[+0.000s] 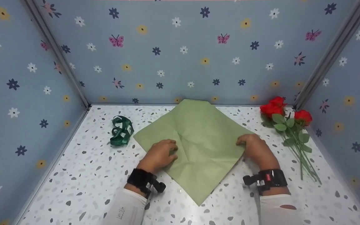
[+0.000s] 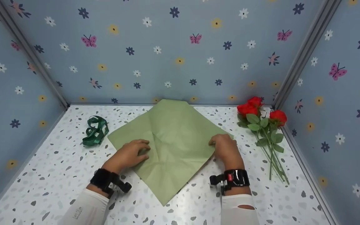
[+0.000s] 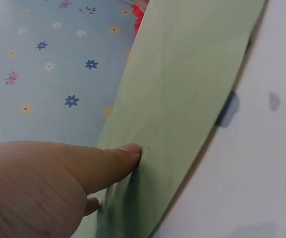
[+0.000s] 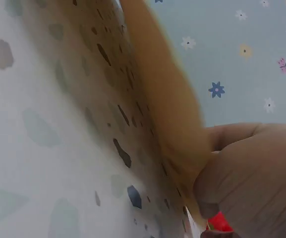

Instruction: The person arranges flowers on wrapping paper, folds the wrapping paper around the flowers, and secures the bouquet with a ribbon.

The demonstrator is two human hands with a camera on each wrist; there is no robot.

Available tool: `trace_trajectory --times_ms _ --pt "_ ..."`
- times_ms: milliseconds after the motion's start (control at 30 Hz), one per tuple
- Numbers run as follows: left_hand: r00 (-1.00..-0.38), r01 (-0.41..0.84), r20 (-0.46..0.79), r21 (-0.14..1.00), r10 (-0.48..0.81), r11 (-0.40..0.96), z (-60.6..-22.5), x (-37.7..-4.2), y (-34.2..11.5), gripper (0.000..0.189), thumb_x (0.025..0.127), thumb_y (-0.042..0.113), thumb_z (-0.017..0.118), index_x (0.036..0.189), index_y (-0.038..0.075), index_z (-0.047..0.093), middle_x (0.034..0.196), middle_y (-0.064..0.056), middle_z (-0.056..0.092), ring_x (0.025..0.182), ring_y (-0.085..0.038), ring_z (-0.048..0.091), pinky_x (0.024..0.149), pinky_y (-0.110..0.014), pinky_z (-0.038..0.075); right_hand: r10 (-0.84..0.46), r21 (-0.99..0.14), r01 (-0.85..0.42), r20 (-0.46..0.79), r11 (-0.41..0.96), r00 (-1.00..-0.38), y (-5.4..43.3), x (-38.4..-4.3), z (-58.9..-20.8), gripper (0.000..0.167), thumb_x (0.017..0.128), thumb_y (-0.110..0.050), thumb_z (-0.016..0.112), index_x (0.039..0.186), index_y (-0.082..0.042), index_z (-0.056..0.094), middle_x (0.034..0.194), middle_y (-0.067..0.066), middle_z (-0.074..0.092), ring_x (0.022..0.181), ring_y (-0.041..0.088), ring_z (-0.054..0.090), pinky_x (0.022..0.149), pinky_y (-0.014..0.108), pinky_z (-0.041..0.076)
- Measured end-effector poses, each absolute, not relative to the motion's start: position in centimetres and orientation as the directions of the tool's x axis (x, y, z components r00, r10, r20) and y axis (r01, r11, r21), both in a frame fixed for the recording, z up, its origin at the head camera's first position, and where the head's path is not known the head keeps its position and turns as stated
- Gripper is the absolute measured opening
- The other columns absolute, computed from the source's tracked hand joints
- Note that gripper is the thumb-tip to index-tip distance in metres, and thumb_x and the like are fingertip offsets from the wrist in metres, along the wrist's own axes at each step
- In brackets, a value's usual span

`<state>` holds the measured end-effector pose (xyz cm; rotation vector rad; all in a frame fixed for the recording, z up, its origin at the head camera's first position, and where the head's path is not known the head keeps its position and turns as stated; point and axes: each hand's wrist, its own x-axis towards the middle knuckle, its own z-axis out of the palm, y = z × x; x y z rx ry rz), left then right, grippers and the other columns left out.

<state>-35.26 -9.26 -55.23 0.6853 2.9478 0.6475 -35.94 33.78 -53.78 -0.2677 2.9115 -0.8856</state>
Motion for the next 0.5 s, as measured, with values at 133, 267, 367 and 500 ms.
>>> trace_trajectory --times_ms 133,267,367,500 --pt "-0.89 0.428 0.026 0.393 0.455 0.814 -55.2 -34.9 -9.1 0.038 0.105 0.031 0.083 0.138 0.011 0.078 0.164 -0.01 0.065 0.155 -0.038 0.058 0.127 -0.065 0.047 -0.175 -0.586 -0.036 -0.182 0.81 -0.968 34.7 -35.5 -52.8 0.059 0.093 0.019 0.057 0.137 -0.011 0.081 0.168 0.016 0.061 0.162 0.05 0.046 0.131 0.067 0.04" --pt "-0.882 0.451 0.038 0.363 0.47 0.815 -55.1 -34.8 -9.0 0.046 0.101 0.039 0.088 0.139 0.015 0.079 0.156 -0.006 0.07 0.148 -0.034 0.061 0.12 -0.065 0.05 -0.11 -0.549 0.001 -0.17 0.836 -0.979 34.8 -35.5 -52.1 0.034 0.109 -0.01 0.063 0.14 -0.009 0.079 0.154 0.019 0.071 0.151 0.049 0.059 0.124 0.068 0.048" --pt "-0.88 0.459 0.055 0.347 0.471 0.818 -55.0 -34.6 -9.1 0.057 0.095 0.047 0.092 0.143 0.019 0.078 0.154 -0.005 0.068 0.147 -0.032 0.058 0.116 -0.064 0.048 -0.082 -0.525 0.005 -0.142 0.851 -0.986 34.7 -35.6 -52.2 0.04 0.108 -0.032 0.076 0.137 -0.005 0.079 0.143 0.021 0.077 0.139 0.047 0.068 0.116 0.067 0.053" --pt "-0.883 0.453 0.05 0.354 0.467 0.818 -55.1 -34.3 -9.4 0.069 0.092 0.054 0.093 0.15 0.022 0.074 0.167 -0.008 0.059 0.158 -0.034 0.048 0.12 -0.067 0.041 -0.071 -0.484 0.01 -0.148 0.875 -0.986 34.7 -35.3 -52.5 0.052 0.099 -0.033 0.089 0.138 -0.001 0.078 0.138 0.022 0.079 0.134 0.046 0.071 0.112 0.067 0.055"
